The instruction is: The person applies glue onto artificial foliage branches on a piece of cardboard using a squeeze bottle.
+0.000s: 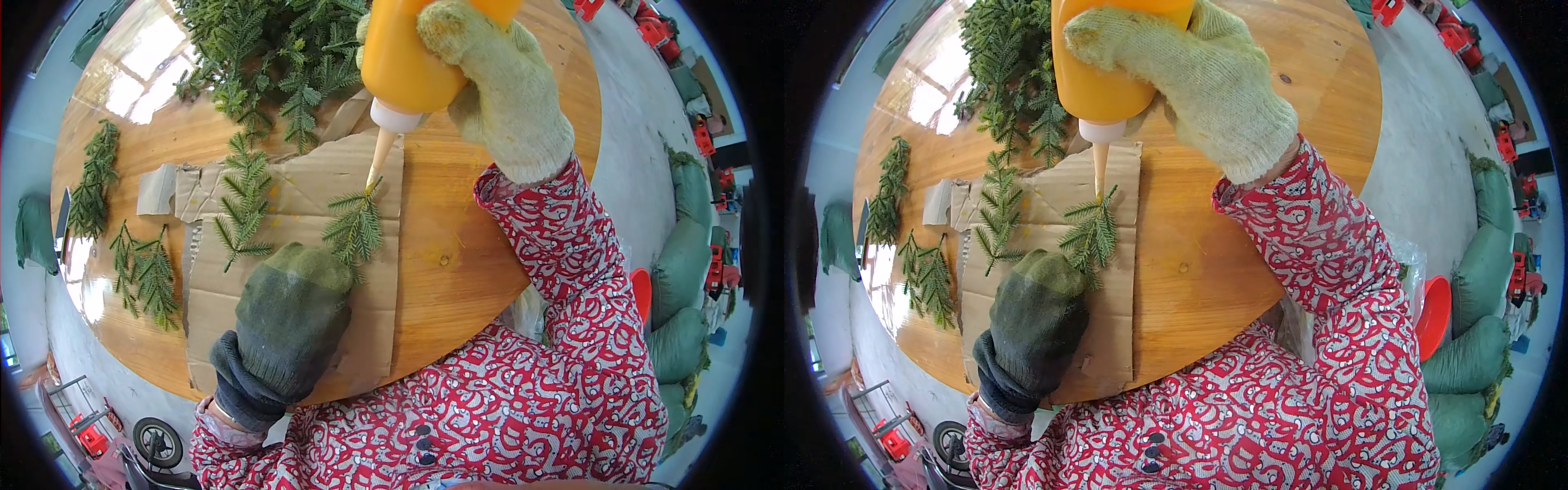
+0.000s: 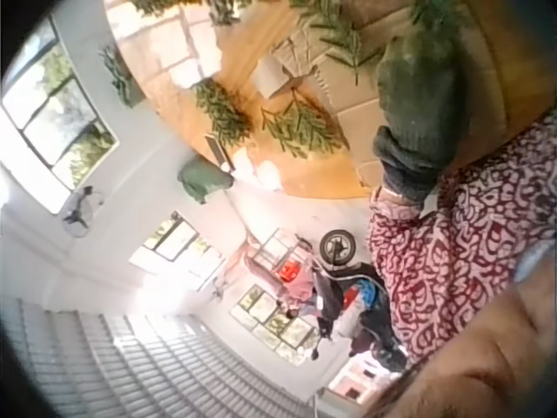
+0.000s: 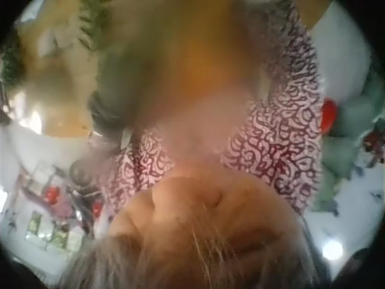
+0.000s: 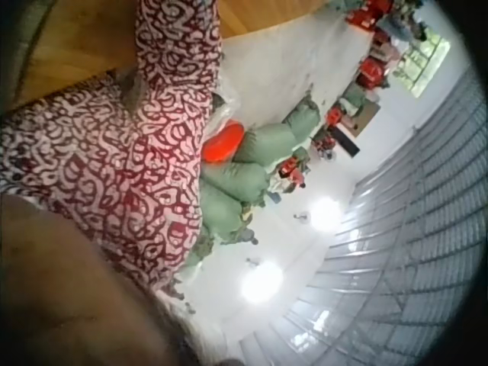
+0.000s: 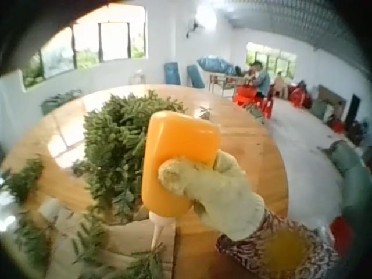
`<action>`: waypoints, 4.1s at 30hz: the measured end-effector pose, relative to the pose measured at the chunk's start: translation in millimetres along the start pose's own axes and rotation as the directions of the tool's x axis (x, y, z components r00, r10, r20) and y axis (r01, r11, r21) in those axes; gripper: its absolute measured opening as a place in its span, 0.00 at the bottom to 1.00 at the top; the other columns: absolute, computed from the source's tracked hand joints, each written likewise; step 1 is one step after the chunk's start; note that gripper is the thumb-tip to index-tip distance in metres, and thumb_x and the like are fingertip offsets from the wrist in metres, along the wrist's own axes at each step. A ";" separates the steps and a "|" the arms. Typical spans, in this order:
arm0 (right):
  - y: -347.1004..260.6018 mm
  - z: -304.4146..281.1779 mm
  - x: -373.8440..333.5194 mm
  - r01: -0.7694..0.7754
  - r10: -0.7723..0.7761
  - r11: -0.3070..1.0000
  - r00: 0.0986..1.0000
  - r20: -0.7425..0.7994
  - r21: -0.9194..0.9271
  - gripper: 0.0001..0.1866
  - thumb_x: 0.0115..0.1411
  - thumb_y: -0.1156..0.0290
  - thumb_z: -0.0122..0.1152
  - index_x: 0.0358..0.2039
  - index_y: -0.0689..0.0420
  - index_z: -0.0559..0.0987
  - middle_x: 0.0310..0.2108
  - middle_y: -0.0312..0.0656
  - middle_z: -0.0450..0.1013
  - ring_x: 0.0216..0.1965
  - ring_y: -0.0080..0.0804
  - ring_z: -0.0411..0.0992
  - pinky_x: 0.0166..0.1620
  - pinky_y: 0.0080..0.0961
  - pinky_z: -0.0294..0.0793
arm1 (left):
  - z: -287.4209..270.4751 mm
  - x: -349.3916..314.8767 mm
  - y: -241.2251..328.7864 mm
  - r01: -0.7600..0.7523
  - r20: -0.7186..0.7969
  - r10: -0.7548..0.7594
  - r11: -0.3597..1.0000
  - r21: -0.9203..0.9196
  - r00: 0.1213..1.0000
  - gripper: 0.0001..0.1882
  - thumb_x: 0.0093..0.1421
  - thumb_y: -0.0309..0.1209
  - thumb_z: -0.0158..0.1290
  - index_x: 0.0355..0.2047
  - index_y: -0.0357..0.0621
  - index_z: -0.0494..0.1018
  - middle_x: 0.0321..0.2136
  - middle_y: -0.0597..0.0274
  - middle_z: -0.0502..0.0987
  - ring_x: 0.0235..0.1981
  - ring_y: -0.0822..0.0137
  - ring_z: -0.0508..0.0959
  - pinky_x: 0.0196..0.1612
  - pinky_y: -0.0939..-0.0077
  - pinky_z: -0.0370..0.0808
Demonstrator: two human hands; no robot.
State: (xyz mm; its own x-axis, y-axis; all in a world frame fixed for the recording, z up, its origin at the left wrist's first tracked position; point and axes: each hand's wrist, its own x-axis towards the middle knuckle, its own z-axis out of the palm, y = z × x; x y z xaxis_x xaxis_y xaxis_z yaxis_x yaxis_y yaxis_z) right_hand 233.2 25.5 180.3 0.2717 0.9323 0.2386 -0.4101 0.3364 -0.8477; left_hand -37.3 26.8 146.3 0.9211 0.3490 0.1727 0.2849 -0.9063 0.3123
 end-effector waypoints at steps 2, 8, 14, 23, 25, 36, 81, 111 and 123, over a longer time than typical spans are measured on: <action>2.0 -3.6 1.8 -0.003 0.003 1.000 1.000 -0.012 -0.027 0.15 0.57 0.70 0.65 0.44 0.60 0.78 0.36 0.36 0.76 0.35 0.25 0.75 0.39 0.25 0.76 | 0.0 0.4 0.3 -0.003 -0.004 0.003 1.000 0.000 1.000 0.23 0.48 0.26 0.59 0.47 0.43 0.73 0.47 0.47 0.72 0.50 0.41 0.71 0.54 0.49 0.68; -0.7 -7.3 3.6 -0.009 0.001 0.991 0.998 -0.065 -0.131 0.15 0.58 0.69 0.65 0.44 0.60 0.78 0.35 0.37 0.76 0.34 0.26 0.75 0.38 0.26 0.76 | -0.7 1.4 0.1 -0.011 -0.004 0.011 1.000 -0.009 1.000 0.22 0.48 0.26 0.59 0.46 0.43 0.73 0.47 0.47 0.72 0.50 0.41 0.72 0.53 0.49 0.69; 1.4 -8.1 5.1 0.034 -0.034 0.998 0.999 0.014 -0.049 0.15 0.58 0.68 0.65 0.44 0.60 0.78 0.35 0.36 0.76 0.34 0.25 0.75 0.37 0.24 0.75 | -0.6 -2.4 -1.6 -0.036 -0.008 0.036 0.999 -0.003 0.999 0.22 0.48 0.27 0.59 0.46 0.43 0.73 0.48 0.46 0.72 0.50 0.41 0.72 0.54 0.49 0.69; -1.4 -4.1 5.8 0.006 -0.012 0.996 0.998 -0.068 -0.084 0.16 0.58 0.68 0.65 0.45 0.59 0.77 0.36 0.36 0.76 0.34 0.25 0.75 0.38 0.25 0.75 | -0.1 -3.1 -0.5 -0.002 0.002 0.002 1.000 -0.013 1.000 0.23 0.49 0.27 0.59 0.48 0.43 0.73 0.49 0.46 0.72 0.52 0.41 0.71 0.56 0.49 0.66; -0.5 -8.2 6.7 0.019 -0.019 0.998 1.000 -0.002 -0.066 0.16 0.58 0.68 0.65 0.45 0.60 0.77 0.36 0.37 0.76 0.35 0.25 0.75 0.39 0.25 0.75 | -1.1 -3.4 -0.6 0.003 0.001 -0.003 1.000 -0.018 1.000 0.23 0.49 0.27 0.58 0.48 0.43 0.73 0.49 0.46 0.72 0.52 0.41 0.71 0.56 0.49 0.66; 0.5 -18.0 9.6 0.043 -0.043 0.997 0.999 -0.010 -0.062 0.16 0.59 0.68 0.64 0.45 0.61 0.76 0.36 0.38 0.76 0.36 0.27 0.75 0.40 0.27 0.76 | 6.8 -4.4 -2.8 -0.017 -0.008 0.017 0.999 0.049 1.000 0.21 0.50 0.27 0.56 0.47 0.43 0.72 0.49 0.46 0.71 0.51 0.40 0.70 0.55 0.50 0.67; 42.3 -39.1 50.5 -0.247 0.220 0.946 0.965 0.143 0.209 0.28 0.65 0.50 0.53 0.51 0.62 0.65 0.37 0.56 0.75 0.36 0.49 0.79 0.29 0.35 0.85 | -37.4 -58.3 -114.0 0.244 -0.619 0.081 0.873 0.423 0.781 0.12 0.51 0.22 0.56 0.39 0.38 0.74 0.37 0.49 0.77 0.41 0.48 0.76 0.49 0.59 0.72; 50.3 -43.9 59.3 -0.253 0.199 0.930 0.956 0.216 0.267 0.29 0.65 0.51 0.54 0.54 0.64 0.64 0.42 0.59 0.74 0.39 0.52 0.78 0.40 0.38 0.83 | -52.9 20.8 -84.2 0.007 -0.439 0.075 0.983 0.182 0.895 0.16 0.50 0.19 0.53 0.41 0.38 0.73 0.41 0.46 0.74 0.44 0.48 0.75 0.49 0.59 0.71; 41.0 -35.6 51.0 -0.266 0.225 0.917 0.960 0.165 0.297 0.27 0.64 0.53 0.56 0.52 0.62 0.64 0.40 0.57 0.74 0.38 0.50 0.78 0.35 0.39 0.84 | -12.8 12.4 -124.9 -0.135 -0.199 0.152 0.986 0.097 0.968 0.12 0.47 0.25 0.53 0.35 0.42 0.73 0.37 0.55 0.73 0.45 0.51 0.72 0.51 0.61 0.69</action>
State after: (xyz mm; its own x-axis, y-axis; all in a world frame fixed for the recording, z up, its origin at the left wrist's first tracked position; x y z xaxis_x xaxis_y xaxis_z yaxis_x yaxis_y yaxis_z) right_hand 261.2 82.1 140.9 0.0251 0.9929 0.1165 -0.7068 0.1001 -0.7003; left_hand -64.8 147.4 121.4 0.8822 0.2475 0.4005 0.1824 -0.9639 0.1939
